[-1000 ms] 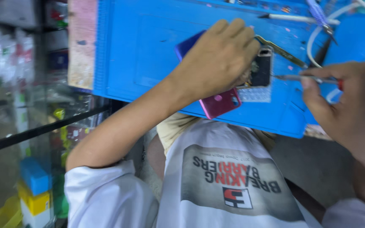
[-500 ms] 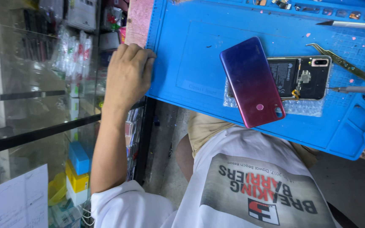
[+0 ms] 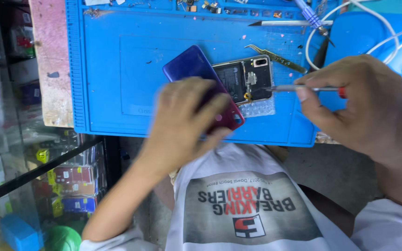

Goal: The person disassembles a smartphone by prying off the back cover, cleaning the interior with a brush, and using a screwdriver to remove several screws before detaching internal components.

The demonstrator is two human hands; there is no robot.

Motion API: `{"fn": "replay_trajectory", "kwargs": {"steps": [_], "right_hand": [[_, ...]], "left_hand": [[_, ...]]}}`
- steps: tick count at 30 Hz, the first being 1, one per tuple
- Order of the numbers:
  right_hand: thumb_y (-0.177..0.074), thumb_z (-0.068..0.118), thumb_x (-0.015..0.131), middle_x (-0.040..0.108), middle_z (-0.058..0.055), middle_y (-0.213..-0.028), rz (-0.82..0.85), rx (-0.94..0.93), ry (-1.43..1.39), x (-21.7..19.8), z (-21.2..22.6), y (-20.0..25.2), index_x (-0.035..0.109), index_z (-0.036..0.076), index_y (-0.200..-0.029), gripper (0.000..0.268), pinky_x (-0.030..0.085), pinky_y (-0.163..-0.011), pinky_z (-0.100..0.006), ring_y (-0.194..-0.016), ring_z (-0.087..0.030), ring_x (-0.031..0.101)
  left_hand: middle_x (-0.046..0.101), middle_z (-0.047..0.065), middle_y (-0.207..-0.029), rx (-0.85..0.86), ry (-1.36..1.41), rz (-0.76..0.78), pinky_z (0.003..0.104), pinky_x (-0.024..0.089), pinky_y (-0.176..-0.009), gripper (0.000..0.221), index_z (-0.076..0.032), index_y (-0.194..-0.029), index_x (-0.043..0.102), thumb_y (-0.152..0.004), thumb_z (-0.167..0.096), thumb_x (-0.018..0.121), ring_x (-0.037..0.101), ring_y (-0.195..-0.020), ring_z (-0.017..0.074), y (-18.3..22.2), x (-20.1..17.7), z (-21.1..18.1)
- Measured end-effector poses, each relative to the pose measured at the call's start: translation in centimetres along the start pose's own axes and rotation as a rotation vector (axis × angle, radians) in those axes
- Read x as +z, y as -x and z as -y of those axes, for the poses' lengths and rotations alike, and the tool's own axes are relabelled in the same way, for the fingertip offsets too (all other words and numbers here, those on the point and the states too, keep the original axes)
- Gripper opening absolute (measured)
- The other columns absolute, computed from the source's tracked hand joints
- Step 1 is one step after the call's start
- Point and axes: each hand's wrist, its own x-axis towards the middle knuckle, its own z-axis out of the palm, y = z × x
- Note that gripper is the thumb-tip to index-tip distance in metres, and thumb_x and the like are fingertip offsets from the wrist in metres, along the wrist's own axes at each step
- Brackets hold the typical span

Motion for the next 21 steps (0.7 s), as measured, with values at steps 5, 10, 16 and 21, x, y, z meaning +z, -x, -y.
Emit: {"fn": "replay_trajectory", "kwargs": {"steps": [5, 10, 16, 21], "right_hand": [[-0.086, 0.009, 0.083, 0.072, -0.006, -0.088, 0.037, -0.016, -0.010, 0.6, 1.1, -0.6, 0.060, 0.006, -0.098, 0.026, 0.052, -0.075, -0.039, -0.077, -0.023, 0.068], [-0.087, 0.008, 0.082, 0.072, -0.005, -0.088, 0.030, -0.043, -0.046, 0.8, 1.0, -0.3, 0.058, 0.004, -0.098, 0.026, 0.053, -0.075, -0.038, -0.079, -0.024, 0.069], [-0.084, 0.005, 0.083, 0.072, -0.007, -0.088, 0.020, -0.058, -0.102, 1.7, 0.6, -0.2, 0.060, 0.003, -0.096, 0.026, 0.052, -0.073, -0.038, -0.074, -0.024, 0.067], [-0.087, 0.004, 0.082, 0.072, -0.005, -0.090, 0.025, -0.064, -0.115, 1.8, 0.6, -0.1, 0.059, 0.005, -0.098, 0.025, 0.052, -0.076, -0.038, -0.078, -0.022, 0.068]], "left_hand": [[0.050, 0.021, -0.145, 0.023, -0.060, 0.005, 0.064, 0.025, -0.120, 0.063, -0.007, -0.141, 0.060, -0.088, -0.035, 0.077, 0.043, -0.140, 0.0392, -1.7, 4.2, -3.4], [0.054, 0.016, -0.143, -0.066, -0.044, -0.013, 0.061, 0.027, -0.124, 0.050, -0.003, -0.134, 0.060, -0.094, -0.029, 0.076, 0.046, -0.141, 0.0350, -1.3, 5.2, -1.9], [0.056, 0.014, -0.140, -0.029, -0.048, -0.011, 0.060, 0.029, -0.124, 0.041, -0.005, -0.132, 0.064, -0.098, -0.026, 0.074, 0.048, -0.140, 0.0334, -1.5, 4.4, -0.8], [0.057, 0.013, -0.137, -0.025, -0.046, -0.039, 0.060, 0.030, -0.122, 0.036, -0.009, -0.129, 0.068, -0.098, -0.026, 0.074, 0.049, -0.138, 0.0330, -2.0, 4.2, -0.2]]}}
